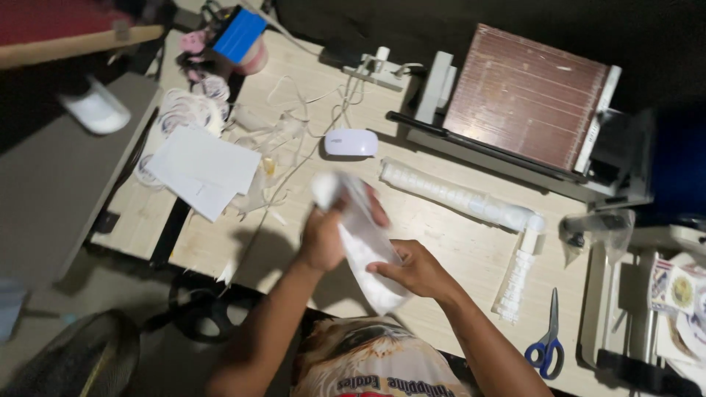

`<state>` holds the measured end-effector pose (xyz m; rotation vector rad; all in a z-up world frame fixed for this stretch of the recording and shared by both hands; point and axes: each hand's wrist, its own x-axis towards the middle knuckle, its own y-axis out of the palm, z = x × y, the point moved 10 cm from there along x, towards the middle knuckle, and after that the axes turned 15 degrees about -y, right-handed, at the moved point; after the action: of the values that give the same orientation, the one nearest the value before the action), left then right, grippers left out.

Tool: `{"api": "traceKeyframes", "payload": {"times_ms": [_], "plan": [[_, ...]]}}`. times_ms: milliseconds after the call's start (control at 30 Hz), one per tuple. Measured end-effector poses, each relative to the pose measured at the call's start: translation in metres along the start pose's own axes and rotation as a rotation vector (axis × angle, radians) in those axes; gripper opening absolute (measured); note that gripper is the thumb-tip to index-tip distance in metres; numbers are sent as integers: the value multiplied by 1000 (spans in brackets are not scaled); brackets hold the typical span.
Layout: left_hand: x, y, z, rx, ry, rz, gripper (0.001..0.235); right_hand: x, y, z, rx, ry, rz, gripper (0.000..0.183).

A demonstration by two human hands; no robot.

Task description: The recorder is organizing and inspecting printed transfer papers for mug sublimation, briefly placing them near a heat press.

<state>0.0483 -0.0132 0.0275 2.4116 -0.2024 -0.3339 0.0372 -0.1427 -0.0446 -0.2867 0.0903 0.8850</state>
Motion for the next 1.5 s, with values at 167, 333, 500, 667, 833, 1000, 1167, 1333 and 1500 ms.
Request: {"api": "traceKeyframes", "payload": {"times_ms": [167, 333, 500, 667, 833, 1000, 1167, 1333, 1500], "plan": [[-20, -81, -30, -359, 198, -122, 38, -10, 6, -28, 109, 78, 3, 33], [-51, -126, -42, -551, 405, -304, 34, -10, 0, -22, 165, 60, -294, 26], [-73, -167, -11, -781, 302, -564, 42, -23, 7, -8, -48, -166, -476, 19], [-87, -235, 19, -779, 328, -578, 28, -11, 78, 76, -794, -571, 3, 58], [-105, -279, 36, -817, 246, -586, 13, -6, 118, 99, -906, -919, 124, 64], [-125, -323, 3, -766, 454, -422, 21, 45, 111, 35, 183, -550, -99, 42], [-167, -304, -77, -690, 263, -675, 46, 96, 164, 41, 591, 79, -6, 47], [-167, -364, -105, -589, 330, -695, 46, 149, 211, 30, 785, 153, 52, 55], [-158, -449, -143, -383, 540, -852, 35, 218, 242, 40, 954, 176, -28, 55]]}}
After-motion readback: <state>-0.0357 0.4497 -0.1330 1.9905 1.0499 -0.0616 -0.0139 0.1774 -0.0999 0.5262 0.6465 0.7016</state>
